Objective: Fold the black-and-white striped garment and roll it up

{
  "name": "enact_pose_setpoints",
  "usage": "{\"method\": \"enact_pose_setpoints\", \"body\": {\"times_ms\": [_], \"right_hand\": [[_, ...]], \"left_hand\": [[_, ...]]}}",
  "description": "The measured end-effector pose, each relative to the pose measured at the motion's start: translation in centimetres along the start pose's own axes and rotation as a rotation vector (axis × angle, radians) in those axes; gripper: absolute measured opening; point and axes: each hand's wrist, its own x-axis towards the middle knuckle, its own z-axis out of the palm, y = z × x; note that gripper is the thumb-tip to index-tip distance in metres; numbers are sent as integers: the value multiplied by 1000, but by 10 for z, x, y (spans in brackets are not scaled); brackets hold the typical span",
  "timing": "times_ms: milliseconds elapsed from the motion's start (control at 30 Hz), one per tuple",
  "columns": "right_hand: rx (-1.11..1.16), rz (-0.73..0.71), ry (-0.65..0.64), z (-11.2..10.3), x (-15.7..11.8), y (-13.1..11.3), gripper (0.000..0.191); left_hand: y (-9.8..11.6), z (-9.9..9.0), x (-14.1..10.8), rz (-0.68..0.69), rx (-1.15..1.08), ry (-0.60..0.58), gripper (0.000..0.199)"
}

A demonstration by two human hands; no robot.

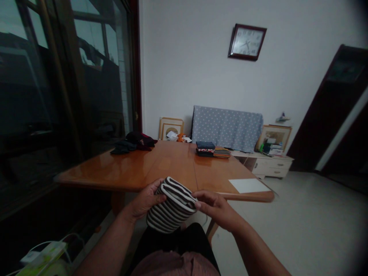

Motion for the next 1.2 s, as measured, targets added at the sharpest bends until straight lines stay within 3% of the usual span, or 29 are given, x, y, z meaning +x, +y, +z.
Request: {"method": "enact_pose_setpoints", "body": {"times_ms": [67, 133, 233, 300, 433, 500, 767, 867, 967, 1133, 1200], "right_hand": [[78, 1, 44, -3, -2, 3, 57], [8, 22, 42, -2, -4, 5, 78], [-132, 12, 15, 8, -2, 1, 91], [-175, -21, 41, 16, 1, -4, 83], [-230, -63, 142, 25, 7, -9, 42], [-232, -78, 170, 25, 8, -7, 30], [-171, -56, 123, 20, 5, 10, 31], [-229, -49, 117, 21, 1, 11, 55], [-306, -87, 217, 25, 0, 9, 72], [-413, -263, 322, 29, 9, 5, 30], [-406, -286, 324, 30, 14, 5, 23]], "left_hand": [[0, -4, -2, 18, -48, 19, 63], [0, -6, -4, 31, -83, 33, 65], [-1, -3, -4, 34, -104, 33, 70], [-2, 0, -3, 28, -99, 26, 69], [-5, 4, -2, 37, -99, 20, 64], [-6, 6, -2, 49, -109, 28, 63], [-2, 16, -1, 20, -26, 50, 57], [-2, 19, -2, 8, 55, 47, 55], [-3, 21, -1, 2, 136, 30, 53], [-5, 24, 1, 6, 200, 7, 56], [-4, 25, 1, 9, 216, -4, 57]]}}
